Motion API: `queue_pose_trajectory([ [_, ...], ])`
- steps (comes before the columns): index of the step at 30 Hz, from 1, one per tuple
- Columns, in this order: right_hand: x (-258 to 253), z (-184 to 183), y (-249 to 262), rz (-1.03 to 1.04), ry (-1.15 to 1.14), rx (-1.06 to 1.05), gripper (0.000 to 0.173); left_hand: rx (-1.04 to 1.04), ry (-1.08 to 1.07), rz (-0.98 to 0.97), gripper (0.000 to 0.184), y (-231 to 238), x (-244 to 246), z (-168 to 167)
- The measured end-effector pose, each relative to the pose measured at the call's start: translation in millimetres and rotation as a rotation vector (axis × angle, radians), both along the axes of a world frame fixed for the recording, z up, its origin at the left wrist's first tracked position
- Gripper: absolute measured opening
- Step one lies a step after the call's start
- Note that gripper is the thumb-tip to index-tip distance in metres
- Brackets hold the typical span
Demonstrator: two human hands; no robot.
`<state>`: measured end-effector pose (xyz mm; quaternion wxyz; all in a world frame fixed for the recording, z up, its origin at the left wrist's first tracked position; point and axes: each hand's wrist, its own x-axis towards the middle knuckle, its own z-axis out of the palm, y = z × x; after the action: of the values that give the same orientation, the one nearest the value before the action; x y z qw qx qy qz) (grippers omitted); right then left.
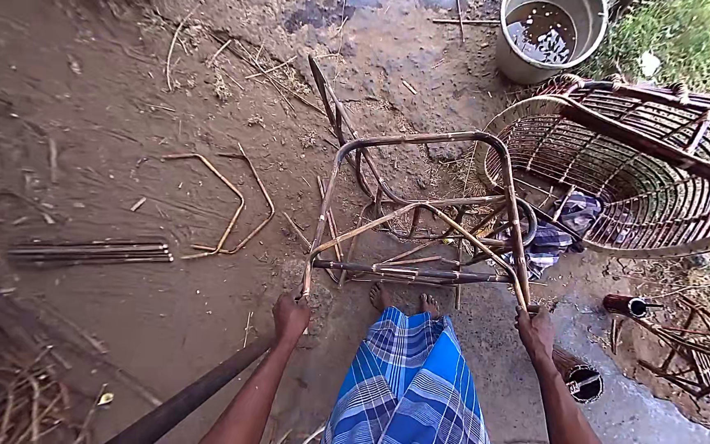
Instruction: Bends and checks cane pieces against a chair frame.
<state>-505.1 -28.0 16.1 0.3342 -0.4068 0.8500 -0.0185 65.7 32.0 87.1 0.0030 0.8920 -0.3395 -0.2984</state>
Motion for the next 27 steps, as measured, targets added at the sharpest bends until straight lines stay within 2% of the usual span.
queue_pose_trajectory([
  [5, -12.0, 1.1, 6.6, -0.06, -0.103, -0.01, 0.034, 0.021, 0.015, 0.008, 0.038, 2.2, -3.2, 2.7],
  [9, -15.0, 0.3, -0.7, -0.046, -0.059, 0.004, 0.032, 0.024, 0.033, 0.033, 0.038, 2.5, -7.7, -5.1],
  [15, -15.7, -1.1, 2.5, -0.084, -0.108, -0.001, 0.038, 0.028, 0.022, 0.05, 0.038, 4.3, -4.2, -8.7],
  [21, -21.3, 4.3, -4.8, -0.131, -0.132, 0.028, 0.033, 0.052, 0.038, 0.068, 0.039, -1.7, -7.7, -8.6],
  [27, -15.8, 16.2, -10.2, -0.103, -0.136, 0.072, 0.037, 0.072, 0.093, -0.042, 0.036, -6.4, -6.8, 5.4],
])
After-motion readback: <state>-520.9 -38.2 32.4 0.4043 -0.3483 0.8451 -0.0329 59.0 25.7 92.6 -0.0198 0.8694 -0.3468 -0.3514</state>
